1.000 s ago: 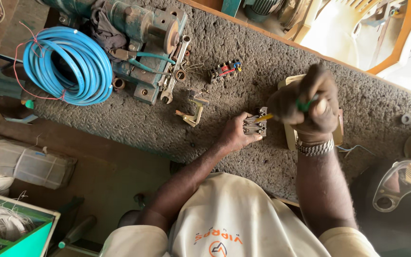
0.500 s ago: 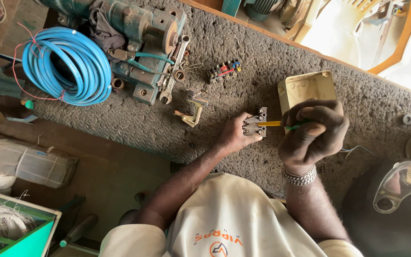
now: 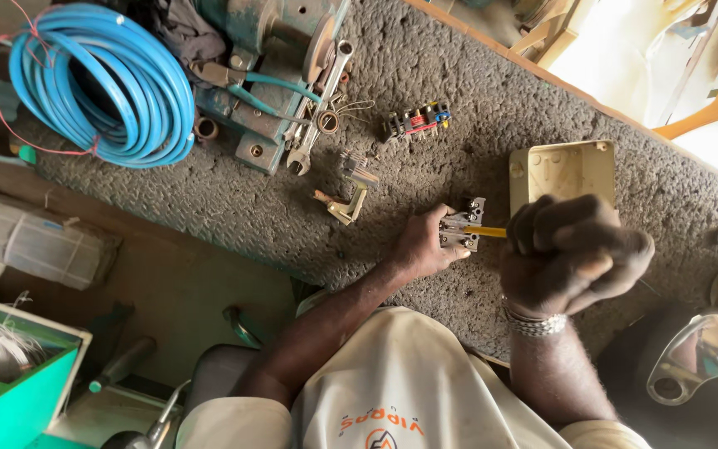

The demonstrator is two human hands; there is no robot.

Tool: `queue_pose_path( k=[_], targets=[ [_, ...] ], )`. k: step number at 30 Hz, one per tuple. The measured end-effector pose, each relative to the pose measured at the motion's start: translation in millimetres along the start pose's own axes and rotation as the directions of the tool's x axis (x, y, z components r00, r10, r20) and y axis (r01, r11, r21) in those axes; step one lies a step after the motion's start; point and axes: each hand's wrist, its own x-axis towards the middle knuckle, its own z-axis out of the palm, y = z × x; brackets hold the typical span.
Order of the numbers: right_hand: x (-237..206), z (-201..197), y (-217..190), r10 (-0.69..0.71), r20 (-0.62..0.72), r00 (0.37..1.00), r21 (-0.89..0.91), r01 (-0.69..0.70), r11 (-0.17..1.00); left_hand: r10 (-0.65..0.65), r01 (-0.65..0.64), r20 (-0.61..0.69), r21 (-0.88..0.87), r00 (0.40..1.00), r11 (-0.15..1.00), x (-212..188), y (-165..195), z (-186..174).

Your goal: The person disassembles a small electrical component on a workbench, removes a terminal block with a screwdriver, and reassembles the housing. The person handles the component and terminal block one at a time, using a screwdriver to loosen and tighten screws.

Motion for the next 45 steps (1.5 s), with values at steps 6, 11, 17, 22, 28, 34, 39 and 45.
queue_pose_path(
  k=[6,11,17,22,28,34,39,45],
  targets=[
    [33,-22,20,-0.149,0.696,0.703,0.641,-0.514,0.57,-0.057,0.057,0.028,0.022,0.998,0.998,4,1,-1],
    [29,-57,58,0.178,0.49,0.853,0.636,-0.49,0.596,-0.005,0.004,0.011,0.012,1.0,1.0,4,1,-7],
    [14,-66,22,0.259,0.261,0.93,0.028,-0.276,0.961,0.053,-0.053,-0.02,-0.024,0.998,0.998,14,-5,-8],
    [23,-79,-8,0.29,0.457,0.841,-0.086,-0.282,0.955,0.077,-0.076,-0.032,0.022,0.997,0.997,16,-11,-11],
    [27,-67,-16,0.289,0.454,0.843,-0.091,-0.279,0.956,0.039,-0.039,0.014,0.005,0.999,0.999,21,-10,-16],
    [14,-39,-14,0.108,0.232,0.967,-0.173,-0.068,0.983,0.034,-0.035,0.053,0.023,0.998,0.999,24,-10,-19],
    [2,-58,-10,0.345,0.303,0.888,-0.014,-0.358,0.934,0.031,-0.031,0.046,-0.014,0.998,0.999,25,-12,-20],
    [-31,-56,23,0.5,0.231,0.834,-0.159,-0.475,0.866,0.058,-0.049,0.081,-0.11,0.995,0.993,30,-18,-20]
  ],
)
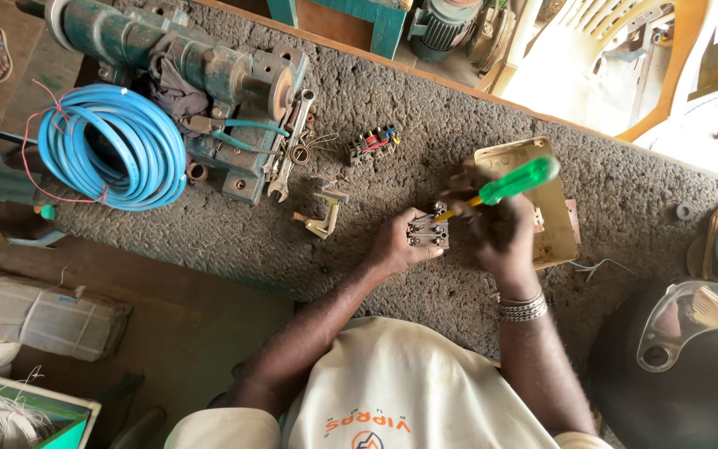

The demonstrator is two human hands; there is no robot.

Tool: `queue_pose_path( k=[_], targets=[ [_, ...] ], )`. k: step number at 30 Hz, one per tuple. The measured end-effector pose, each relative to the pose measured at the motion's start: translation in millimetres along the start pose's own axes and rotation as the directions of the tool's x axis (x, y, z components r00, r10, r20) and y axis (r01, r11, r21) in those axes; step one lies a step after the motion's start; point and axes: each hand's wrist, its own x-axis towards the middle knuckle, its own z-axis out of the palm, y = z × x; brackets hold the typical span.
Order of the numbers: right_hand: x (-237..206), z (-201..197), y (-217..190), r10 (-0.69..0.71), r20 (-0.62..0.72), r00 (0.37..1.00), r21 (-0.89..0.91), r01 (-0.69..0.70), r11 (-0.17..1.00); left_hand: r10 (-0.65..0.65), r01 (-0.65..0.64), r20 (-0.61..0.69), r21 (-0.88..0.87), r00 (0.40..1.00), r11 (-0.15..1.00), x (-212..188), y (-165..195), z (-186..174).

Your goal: The person disassembles a small electrical component on a workbench, removes a terminal block with a screwdriver, and reassembles the housing. The person handles the component and terminal block one at a time, using a screwdriver to loosen and tighten screws.

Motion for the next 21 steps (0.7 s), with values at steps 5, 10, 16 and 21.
queue_pose_path(
  k=[5,10,16,21],
  targets=[
    [-14,1,11,0.062,-0.082,0.995,-0.184,-0.077,0.98,0.021,-0.021,-0.006,0.007,1.0,1.0,1,-6,-1],
    [-21,-4,15,0.075,0.057,0.996,0.179,-0.084,0.98,0.053,-0.053,-0.007,-0.006,0.999,0.999,3,-8,-2],
    [-19,5,22,0.034,-0.062,0.998,-0.057,-0.038,0.998,0.014,-0.014,0.002,-0.002,1.0,1.0,3,-5,-4],
    [-16,-3,5,0.061,0.095,0.994,-0.146,-0.047,0.988,0.023,-0.022,0.007,-0.042,1.0,0.999,3,-3,-4]
  ],
)
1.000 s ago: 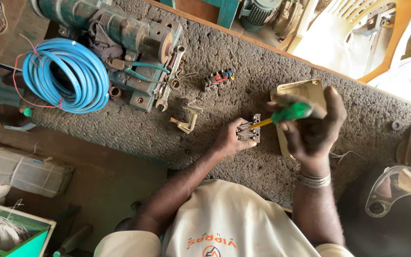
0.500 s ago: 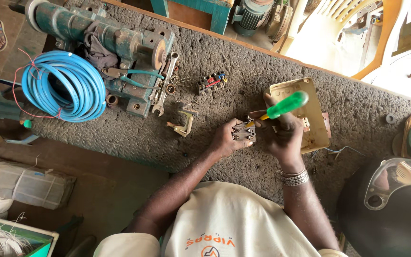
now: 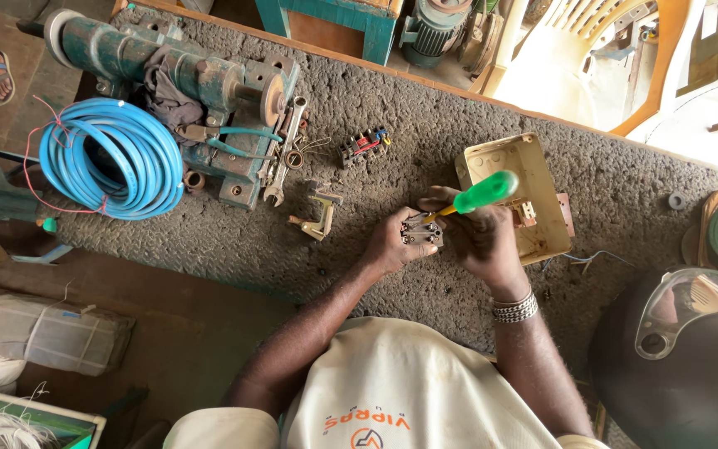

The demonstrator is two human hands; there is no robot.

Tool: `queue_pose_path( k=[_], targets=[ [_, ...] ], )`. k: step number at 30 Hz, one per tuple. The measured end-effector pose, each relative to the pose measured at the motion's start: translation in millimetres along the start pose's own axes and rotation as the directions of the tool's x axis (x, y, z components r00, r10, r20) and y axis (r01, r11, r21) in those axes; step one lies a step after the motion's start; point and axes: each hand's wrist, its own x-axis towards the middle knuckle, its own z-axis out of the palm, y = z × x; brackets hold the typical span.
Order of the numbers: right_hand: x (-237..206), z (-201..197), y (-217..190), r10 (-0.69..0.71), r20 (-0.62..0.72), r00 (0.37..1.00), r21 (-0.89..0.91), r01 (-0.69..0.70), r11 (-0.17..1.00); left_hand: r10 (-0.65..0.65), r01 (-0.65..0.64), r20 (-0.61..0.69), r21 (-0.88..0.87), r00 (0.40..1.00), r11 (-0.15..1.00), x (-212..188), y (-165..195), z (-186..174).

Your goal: The person disassembles a small electrical component on a workbench, removes a terminal block with a screwdriver, and reassembles the housing. The person handles the component and terminal block one at a time, using a screwdriver to loosen and tighten screws.

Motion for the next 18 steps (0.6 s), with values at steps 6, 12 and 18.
queue_pose_path(
  k=[6,12,18],
  targets=[
    [2,15,-1,-0.063,-0.125,0.99,-0.222,0.033,0.974,0.018,-0.018,0.003,0.027,1.0,0.999,1,1,-1],
    [1,6,2,-0.001,-0.061,0.998,-0.127,-0.006,0.992,-0.007,0.008,0.029,-0.057,1.0,0.998,1,-3,0],
    [0,8,5,-0.128,-0.12,0.984,-0.371,0.075,0.925,-0.001,0.004,0.021,-0.145,1.0,0.989,2,-10,1]
  ],
)
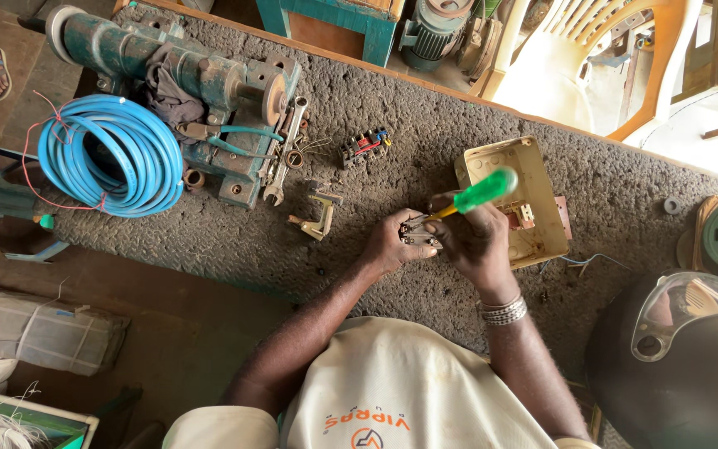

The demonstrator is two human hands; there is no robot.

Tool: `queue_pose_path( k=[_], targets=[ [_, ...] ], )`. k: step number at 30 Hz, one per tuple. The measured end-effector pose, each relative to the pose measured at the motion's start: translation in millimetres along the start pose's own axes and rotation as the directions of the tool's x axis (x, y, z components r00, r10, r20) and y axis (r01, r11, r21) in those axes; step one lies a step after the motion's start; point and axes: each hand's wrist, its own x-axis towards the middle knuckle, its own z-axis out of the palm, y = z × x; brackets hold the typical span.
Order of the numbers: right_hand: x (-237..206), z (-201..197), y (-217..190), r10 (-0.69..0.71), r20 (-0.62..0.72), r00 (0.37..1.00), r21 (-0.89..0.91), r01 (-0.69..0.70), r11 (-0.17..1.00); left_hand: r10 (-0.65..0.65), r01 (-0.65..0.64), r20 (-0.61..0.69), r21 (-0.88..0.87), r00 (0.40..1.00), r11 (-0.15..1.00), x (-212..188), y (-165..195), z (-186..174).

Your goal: The person disassembles a small electrical component on a workbench, removes a terminal block with a screwdriver, and reassembles the housing. The person handles the component and terminal block one at a time, using a screwdriver to loosen and tighten screws.

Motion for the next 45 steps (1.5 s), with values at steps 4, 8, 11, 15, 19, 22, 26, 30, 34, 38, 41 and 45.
queue_pose_path(
  k=[4,8,11,15,19,22,26,30,34,38,41,45],
  targets=[
    [-5,4,2,0.002,-0.045,0.999,0.129,0.004,0.992,0.001,-0.001,-0.01,-0.029,1.0,1.0,2,0,0],
    [-4,-5,3,0.005,0.045,0.999,0.223,-0.015,0.975,-0.054,0.054,-0.016,-0.007,0.998,0.999,0,3,0],
    [-1,-7,1,-0.063,0.071,0.995,0.217,0.046,0.975,-0.048,0.048,-0.013,-0.046,0.999,0.998,-1,7,0],
    [-2,5,-1,0.044,0.004,0.999,0.341,-0.043,0.939,-0.059,0.058,-0.019,-0.032,0.998,0.998,-2,11,0],
    [-7,6,0,0.029,-0.011,1.0,0.043,-0.029,0.999,-0.076,0.074,-0.019,-0.071,0.997,0.995,-2,12,1],
    [-9,4,-2,0.072,-0.016,0.997,0.165,-0.069,0.984,-0.075,0.074,-0.028,-0.053,0.997,0.996,-2,10,1],
    [-1,-2,-6,0.025,0.047,0.999,0.207,-0.035,0.978,-0.043,0.044,-0.036,0.028,0.998,0.999,-1,8,1],
    [7,-7,-8,0.023,0.139,0.99,0.352,-0.071,0.933,-0.043,0.043,-0.007,-0.052,0.999,0.998,-1,10,0],
    [5,0,-7,-0.024,0.03,0.999,0.189,0.018,0.982,-0.025,0.026,-0.026,0.008,0.999,1.0,-2,13,1],
    [1,6,-4,-0.03,-0.066,0.997,0.081,0.035,0.996,-0.055,0.055,-0.035,-0.024,0.998,0.998,-3,13,1],
    [-2,3,-5,-0.016,-0.084,0.996,0.017,0.018,1.0,-0.054,0.053,-0.033,-0.036,0.998,0.998,-2,12,2],
    [-5,0,-10,0.024,-0.062,0.998,-0.02,-0.026,0.999,-0.045,0.045,-0.041,-0.007,0.998,0.999,-2,11,3]
  ],
)
